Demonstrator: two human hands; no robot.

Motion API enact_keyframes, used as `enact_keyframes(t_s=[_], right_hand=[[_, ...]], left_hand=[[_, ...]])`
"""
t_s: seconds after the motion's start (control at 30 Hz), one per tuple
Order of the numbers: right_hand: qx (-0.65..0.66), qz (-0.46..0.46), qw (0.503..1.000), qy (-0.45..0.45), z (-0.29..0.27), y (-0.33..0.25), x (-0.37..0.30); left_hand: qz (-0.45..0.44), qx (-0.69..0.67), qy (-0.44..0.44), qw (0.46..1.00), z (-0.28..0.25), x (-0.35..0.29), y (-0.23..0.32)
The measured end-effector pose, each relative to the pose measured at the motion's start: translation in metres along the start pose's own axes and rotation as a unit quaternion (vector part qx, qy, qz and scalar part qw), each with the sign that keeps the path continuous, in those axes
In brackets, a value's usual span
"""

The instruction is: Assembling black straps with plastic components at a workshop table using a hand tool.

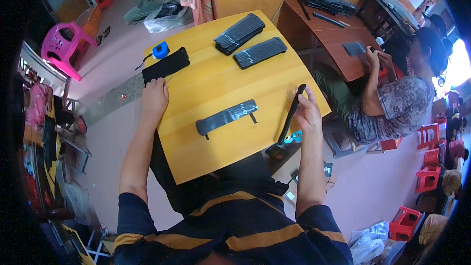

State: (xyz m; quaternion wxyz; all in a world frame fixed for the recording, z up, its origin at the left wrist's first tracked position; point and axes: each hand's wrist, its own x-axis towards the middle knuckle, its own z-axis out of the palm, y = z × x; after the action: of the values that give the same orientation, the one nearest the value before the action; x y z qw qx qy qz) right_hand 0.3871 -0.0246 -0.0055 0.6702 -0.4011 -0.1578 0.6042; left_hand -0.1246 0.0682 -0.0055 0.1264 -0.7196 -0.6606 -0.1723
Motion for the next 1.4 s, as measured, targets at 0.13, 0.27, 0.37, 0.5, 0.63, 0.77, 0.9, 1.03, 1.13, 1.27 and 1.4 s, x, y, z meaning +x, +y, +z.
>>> enact_keyframes(t_s=[0.13,0.27,0.37,0.5,0.63,0.77,0.9,1.03,1.13,1.27,1.4], right_hand=[[-0.039,-0.013,0.999,0.029,0.038,0.009,-0.023],[-0.012,-0.029,0.999,0.013,0.036,0.026,-0.033],[0.015,-0.025,1.0,-0.006,0.048,0.055,-0.051],[-0.001,0.01,1.0,-0.026,0.064,0.069,-0.089],[-0.012,0.006,0.999,-0.039,0.071,0.073,-0.104],[-0.062,-0.015,0.997,-0.036,0.068,0.078,-0.109],[-0.162,-0.019,0.985,-0.047,0.067,0.077,-0.114],[-0.671,-0.423,0.602,-0.091,0.094,0.067,-0.129],[-0.608,-0.342,0.691,-0.19,0.104,0.078,-0.136],[-0.659,-0.324,0.626,-0.262,0.113,0.101,-0.144],[-0.682,-0.328,0.599,-0.262,0.11,0.117,-0.145]], left_hand=[[0.015,-0.036,-0.026,0.999,-0.004,-0.017,0.0],[-0.016,-0.215,-0.005,0.976,-0.032,-0.04,0.032],[-0.002,-0.325,-0.002,0.946,-0.056,-0.074,0.059],[-0.069,-0.459,-0.126,0.876,-0.107,-0.127,0.123],[-0.105,-0.509,-0.171,0.837,-0.113,-0.153,0.148],[-0.103,-0.589,-0.121,0.792,-0.109,-0.159,0.15],[-0.074,-0.516,-0.109,0.847,-0.106,-0.161,0.144],[-0.072,-0.485,-0.077,0.868,-0.101,-0.171,0.143],[-0.039,-0.458,-0.065,0.886,-0.1,-0.174,0.145],[-0.016,-0.403,-0.079,0.912,-0.1,-0.179,0.144],[-0.021,-0.36,-0.108,0.926,-0.1,-0.182,0.137]])
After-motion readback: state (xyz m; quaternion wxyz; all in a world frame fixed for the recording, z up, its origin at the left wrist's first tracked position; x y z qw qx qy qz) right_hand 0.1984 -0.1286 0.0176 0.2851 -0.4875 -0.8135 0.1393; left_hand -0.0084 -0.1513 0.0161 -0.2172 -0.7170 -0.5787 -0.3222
